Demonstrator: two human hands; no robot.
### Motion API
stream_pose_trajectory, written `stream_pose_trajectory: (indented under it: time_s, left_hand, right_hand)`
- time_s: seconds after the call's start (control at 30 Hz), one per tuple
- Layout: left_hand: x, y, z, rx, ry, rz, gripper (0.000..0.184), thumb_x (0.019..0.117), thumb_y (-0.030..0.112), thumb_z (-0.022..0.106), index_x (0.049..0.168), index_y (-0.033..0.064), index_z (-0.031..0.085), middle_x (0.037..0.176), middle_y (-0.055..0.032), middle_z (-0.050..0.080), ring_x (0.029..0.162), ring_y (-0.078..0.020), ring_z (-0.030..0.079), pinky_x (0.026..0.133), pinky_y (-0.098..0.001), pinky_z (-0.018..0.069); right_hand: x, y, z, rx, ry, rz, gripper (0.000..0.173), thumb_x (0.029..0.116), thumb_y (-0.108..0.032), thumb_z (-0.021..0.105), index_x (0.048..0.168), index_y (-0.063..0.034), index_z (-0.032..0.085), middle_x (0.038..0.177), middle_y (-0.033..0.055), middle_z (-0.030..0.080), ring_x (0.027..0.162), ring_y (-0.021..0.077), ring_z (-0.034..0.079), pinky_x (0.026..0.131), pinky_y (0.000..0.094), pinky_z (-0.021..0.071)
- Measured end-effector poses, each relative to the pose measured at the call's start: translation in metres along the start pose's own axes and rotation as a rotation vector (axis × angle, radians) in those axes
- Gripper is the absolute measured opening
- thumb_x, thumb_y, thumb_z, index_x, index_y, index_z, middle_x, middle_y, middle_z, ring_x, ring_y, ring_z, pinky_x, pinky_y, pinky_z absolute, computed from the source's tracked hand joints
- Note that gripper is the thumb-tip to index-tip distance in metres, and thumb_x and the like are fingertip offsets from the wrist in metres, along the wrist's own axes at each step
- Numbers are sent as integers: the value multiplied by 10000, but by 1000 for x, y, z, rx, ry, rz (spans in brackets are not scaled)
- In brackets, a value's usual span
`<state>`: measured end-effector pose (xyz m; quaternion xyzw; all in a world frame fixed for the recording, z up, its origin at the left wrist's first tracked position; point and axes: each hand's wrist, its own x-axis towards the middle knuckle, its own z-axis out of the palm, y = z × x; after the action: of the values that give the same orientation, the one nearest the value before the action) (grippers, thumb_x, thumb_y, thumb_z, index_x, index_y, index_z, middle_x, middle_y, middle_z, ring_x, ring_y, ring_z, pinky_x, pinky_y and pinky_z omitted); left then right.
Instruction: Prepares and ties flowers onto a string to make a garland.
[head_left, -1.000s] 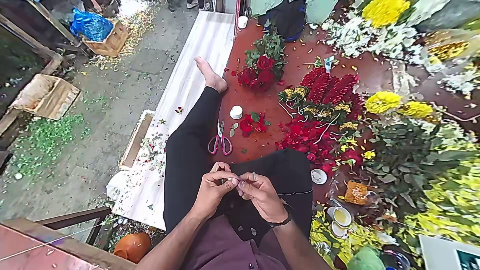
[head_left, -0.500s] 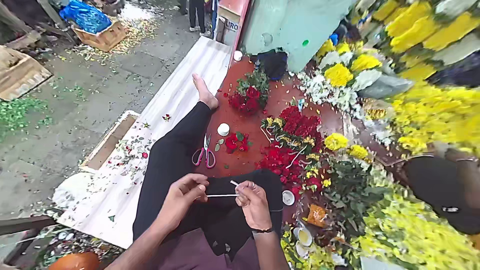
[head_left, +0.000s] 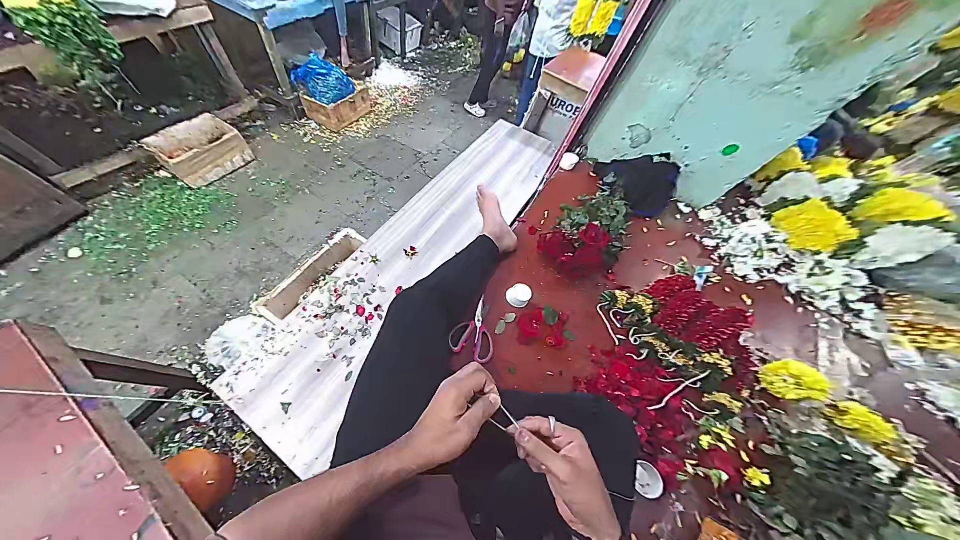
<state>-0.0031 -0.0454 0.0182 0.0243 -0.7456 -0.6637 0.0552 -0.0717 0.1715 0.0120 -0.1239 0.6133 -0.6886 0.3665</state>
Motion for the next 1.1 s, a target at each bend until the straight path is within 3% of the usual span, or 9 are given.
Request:
stream_pose_trajectory:
  time_s: [0.2,0.33,0.4,0.47,0.53,0.67,0.8,1.0,1.1]
  left_hand:
    - [-3,26,-7,-679,34,-468,356,1095,197,379,908,35,635,779,-17,614,621,-108,581,636,-291,556]
    - [2,17,-8,-667,62,-244,223,1085,101,490,1057,-16,678,1096,-154,736,546,-77,569,502,-236,492]
    - [4,3,-1,-196,1,-53,195,1057,81,563,1100,-30,718,1114,-129,743,674,-82,656,592,-238,569]
    - [4,-13,7,166,-118,91,188,1047,131,596,1057,11,740,1098,-88,738,993,-119,709,905,-293,600]
    - [1,-20,13,292,-223,107,197,1050,171,595,1056,63,760,1092,-63,733,1062,-124,690,968,-309,572]
    - [3,-20,15,257,-296,31,154,992,217,680,998,117,798,1033,-9,761,974,-74,707,883,-297,594]
    - [6,-10,13,-235,-224,-296,136,873,140,838,922,31,773,839,-42,753,583,-73,638,526,-233,545]
    - [-1,-18,13,-679,-273,-516,199,1092,141,424,1032,37,582,992,-120,714,607,-125,632,578,-289,559]
    - [-2,-21,14,-636,-344,-475,235,1093,149,412,1080,18,607,1090,-98,664,712,-126,631,650,-306,568]
  right_hand:
    - [16,7,0,24,27,-74,154,980,-128,664,995,-29,781,875,63,697,587,38,490,487,192,381]
    - [17,13,5,-76,16,-76,166,987,-140,662,974,-31,787,866,36,699,652,52,554,555,206,447]
    - [13,11,7,-118,-9,-97,152,972,-132,672,920,-31,773,854,30,697,708,68,602,621,227,504]
    - [10,7,5,-134,-1,-105,148,966,-98,653,890,-25,757,846,30,694,727,72,609,636,230,504]
    - [6,6,0,-135,50,-86,164,957,-74,622,847,-28,734,797,14,662,675,51,560,588,212,448]
    - [1,11,-7,-76,77,-40,182,943,-48,584,814,-42,712,750,-8,631,590,20,487,513,191,371]
    - [-3,14,-12,-37,46,-44,171,948,-62,589,824,-46,706,753,-18,625,582,13,479,509,188,369]
    - [0,20,-10,-74,60,-26,180,956,-86,587,819,-62,701,749,-32,660,574,-8,483,510,177,366]
    - [0,26,-12,-185,94,-48,183,959,-113,609,800,-72,689,695,-40,609,584,21,504,529,198,399]
